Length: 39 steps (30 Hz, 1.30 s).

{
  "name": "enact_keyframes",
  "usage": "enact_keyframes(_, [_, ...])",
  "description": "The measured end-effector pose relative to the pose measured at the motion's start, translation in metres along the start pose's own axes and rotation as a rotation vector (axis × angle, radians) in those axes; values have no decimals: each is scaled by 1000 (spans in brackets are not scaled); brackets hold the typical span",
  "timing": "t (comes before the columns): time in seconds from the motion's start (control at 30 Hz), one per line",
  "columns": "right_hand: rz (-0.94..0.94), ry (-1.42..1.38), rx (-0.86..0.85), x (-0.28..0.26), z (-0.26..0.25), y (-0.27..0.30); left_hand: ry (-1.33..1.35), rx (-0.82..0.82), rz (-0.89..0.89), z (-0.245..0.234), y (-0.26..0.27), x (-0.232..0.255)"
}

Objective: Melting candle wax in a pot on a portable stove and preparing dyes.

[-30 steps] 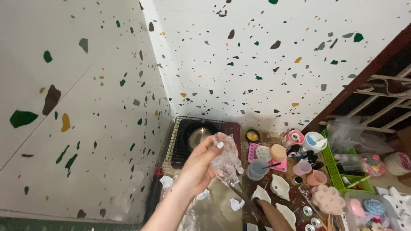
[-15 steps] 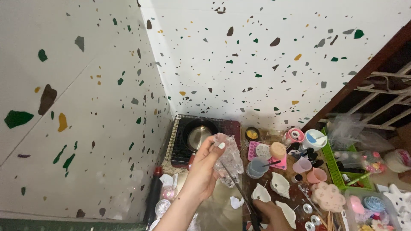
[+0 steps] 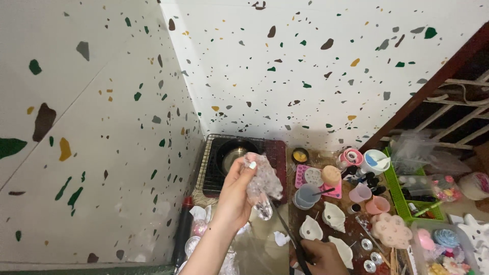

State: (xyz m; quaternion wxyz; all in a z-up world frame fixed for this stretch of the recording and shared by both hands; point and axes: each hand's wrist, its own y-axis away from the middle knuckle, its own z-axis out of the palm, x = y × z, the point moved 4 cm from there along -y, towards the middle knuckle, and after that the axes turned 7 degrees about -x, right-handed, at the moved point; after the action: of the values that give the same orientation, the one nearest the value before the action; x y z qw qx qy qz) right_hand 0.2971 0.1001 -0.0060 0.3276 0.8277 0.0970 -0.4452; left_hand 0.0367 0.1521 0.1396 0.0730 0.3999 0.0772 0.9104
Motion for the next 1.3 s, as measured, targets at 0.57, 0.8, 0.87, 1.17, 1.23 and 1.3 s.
enact_keyframes(0.57, [-282, -824, 232, -103, 21, -148, 309, 272, 319, -128, -123, -64])
enact_keyframes(0.8, [-256, -867, 217, -74, 19, -267, 160, 88, 271, -195, -139, -62])
enact_keyframes(0.87, [-217, -756, 184, -72, 17, -291, 68, 58, 24, -204, -141, -56])
enact_keyframes(1.17, [-209, -539, 77, -76, 12, -288, -153, 251, 63, -257, -189, -52])
enact_keyframes(1.23, [-220, -402, 78, -6, 18, -285, -156, 282, -4, -253, -191, -39])
enact_keyframes(1.3, [-233, -266, 79, 69, 32, -287, -160, 313, -70, -258, -197, -32])
